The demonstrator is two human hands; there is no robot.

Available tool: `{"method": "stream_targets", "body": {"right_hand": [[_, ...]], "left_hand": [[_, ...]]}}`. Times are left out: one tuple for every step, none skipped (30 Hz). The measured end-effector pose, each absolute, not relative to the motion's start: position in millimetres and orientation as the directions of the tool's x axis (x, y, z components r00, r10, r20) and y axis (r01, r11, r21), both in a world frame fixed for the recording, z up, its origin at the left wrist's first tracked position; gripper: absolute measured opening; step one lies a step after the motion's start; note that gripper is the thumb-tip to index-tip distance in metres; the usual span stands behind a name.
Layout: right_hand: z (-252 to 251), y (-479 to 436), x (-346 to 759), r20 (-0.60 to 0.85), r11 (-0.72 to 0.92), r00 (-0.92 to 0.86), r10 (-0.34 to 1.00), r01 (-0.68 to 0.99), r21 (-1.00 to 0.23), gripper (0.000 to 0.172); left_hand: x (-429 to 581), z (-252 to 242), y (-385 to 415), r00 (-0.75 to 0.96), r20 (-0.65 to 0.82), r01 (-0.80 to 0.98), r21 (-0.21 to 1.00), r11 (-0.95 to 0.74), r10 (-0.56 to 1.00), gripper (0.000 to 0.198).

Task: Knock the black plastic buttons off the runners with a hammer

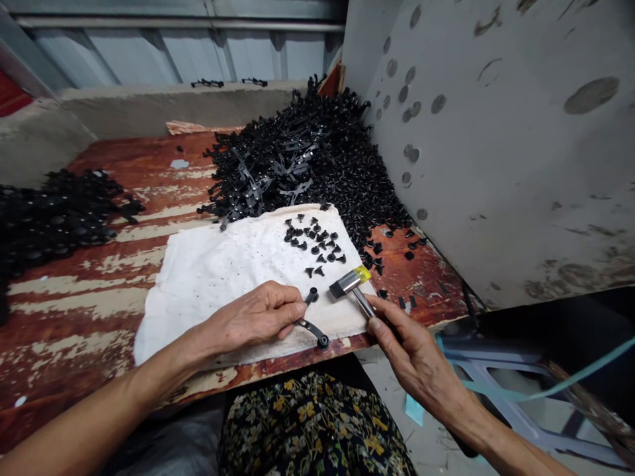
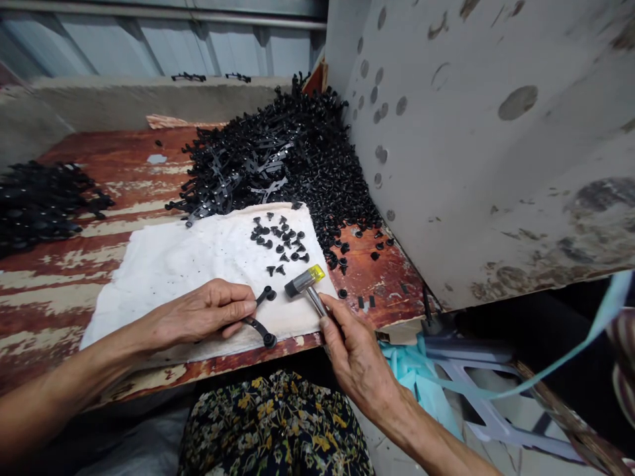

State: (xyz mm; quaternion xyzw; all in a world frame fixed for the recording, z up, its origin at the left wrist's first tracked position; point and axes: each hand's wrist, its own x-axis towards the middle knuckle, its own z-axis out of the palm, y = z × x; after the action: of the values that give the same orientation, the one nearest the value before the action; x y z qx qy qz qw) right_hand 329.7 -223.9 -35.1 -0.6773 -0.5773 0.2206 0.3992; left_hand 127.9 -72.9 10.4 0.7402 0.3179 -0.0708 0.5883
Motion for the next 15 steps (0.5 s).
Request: {"method": "stream_targets", "body": {"right_hand": [[-34.9,-223.9,329.6,0.162,-0.016,0.238,0.958,0.606,-0.795,0.031],[-34.5,-223.8,329.6,0.163,-0.015,0.239,0.957,0.606,-0.796,0.03],[-34.0,-223.6,329.6,0.165,-0.013,0.238,0.957,0.604,-0.797,0.03],[-33.4,-223.5,329.6,0.165,-0.01,0.236,0.958,0.601,-0.799,0.03],[-32.8,-223.4,329.6,0.167,-0.008,0.236,0.957,0.599,-0.801,0.03],[-32.5,-223.3,329.7,0.165,-0.008,0.234,0.958,0.598,-0.802,0.03],[-32.4,-223.4,329.8,0.163,-0.008,0.231,0.959,0.598,-0.801,0.03],[-32.7,-223.5,330.0,0.163,-0.006,0.226,0.961,0.601,-0.799,0.03],[-33.2,-223.7,330.3,0.165,-0.001,0.219,0.962,0.605,-0.796,0.03],[-33.9,-223.8,330.5,0.167,0.004,0.21,0.963,0.611,-0.791,0.031],[-34.4,-223.9,330.7,0.171,0.009,0.202,0.964,0.62,-0.784,0.031],[-34.6,-223.6,330.8,0.178,0.015,0.195,0.965,0.634,-0.773,0.032],[-34.3,-223.1,330.8,0.194,0.025,0.188,0.963,0.654,-0.756,0.032],[-33.1,-222.1,330.7,0.218,0.04,0.178,0.96,0.68,-0.732,0.033],[-31.1,-220.6,330.3,0.254,0.068,0.16,0.954,0.709,-0.701,0.034]], "left_hand": [[127.8,10.1,-72.8,0.784,-0.48,0.558,0.823,-0.107,0.393,0.047],[127.7,9.5,-72.5,0.782,-0.483,0.561,0.821,-0.107,0.394,0.047],[127.5,8.9,-72.2,0.78,-0.487,0.564,0.819,-0.105,0.392,0.047],[127.3,8.1,-71.8,0.781,-0.49,0.564,0.819,-0.101,0.388,0.047],[127.0,7.3,-71.4,0.784,-0.49,0.561,0.822,-0.096,0.382,0.047],[126.6,6.6,-70.9,0.788,-0.488,0.555,0.827,-0.092,0.376,0.047],[126.1,5.9,-70.6,0.791,-0.488,0.552,0.829,-0.086,0.37,0.047],[125.7,5.4,-70.4,0.79,-0.493,0.553,0.83,-0.076,0.365,0.047],[125.4,5.2,-70.2,0.786,-0.5,0.556,0.829,-0.064,0.364,0.046],[125.3,5.3,-70.0,0.781,-0.507,0.56,0.827,-0.05,0.365,0.046],[125.4,5.7,-69.9,0.776,-0.514,0.564,0.825,-0.038,0.367,0.046],[125.8,6.4,-69.5,0.772,-0.519,0.567,0.823,-0.029,0.367,0.045],[126.2,7.3,-69.1,0.771,-0.519,0.567,0.824,-0.025,0.368,0.044],[126.7,8.1,-68.5,0.773,-0.518,0.566,0.824,-0.028,0.367,0.044],[127.1,8.9,-67.7,0.775,-0.516,0.566,0.824,-0.036,0.365,0.043]]}}
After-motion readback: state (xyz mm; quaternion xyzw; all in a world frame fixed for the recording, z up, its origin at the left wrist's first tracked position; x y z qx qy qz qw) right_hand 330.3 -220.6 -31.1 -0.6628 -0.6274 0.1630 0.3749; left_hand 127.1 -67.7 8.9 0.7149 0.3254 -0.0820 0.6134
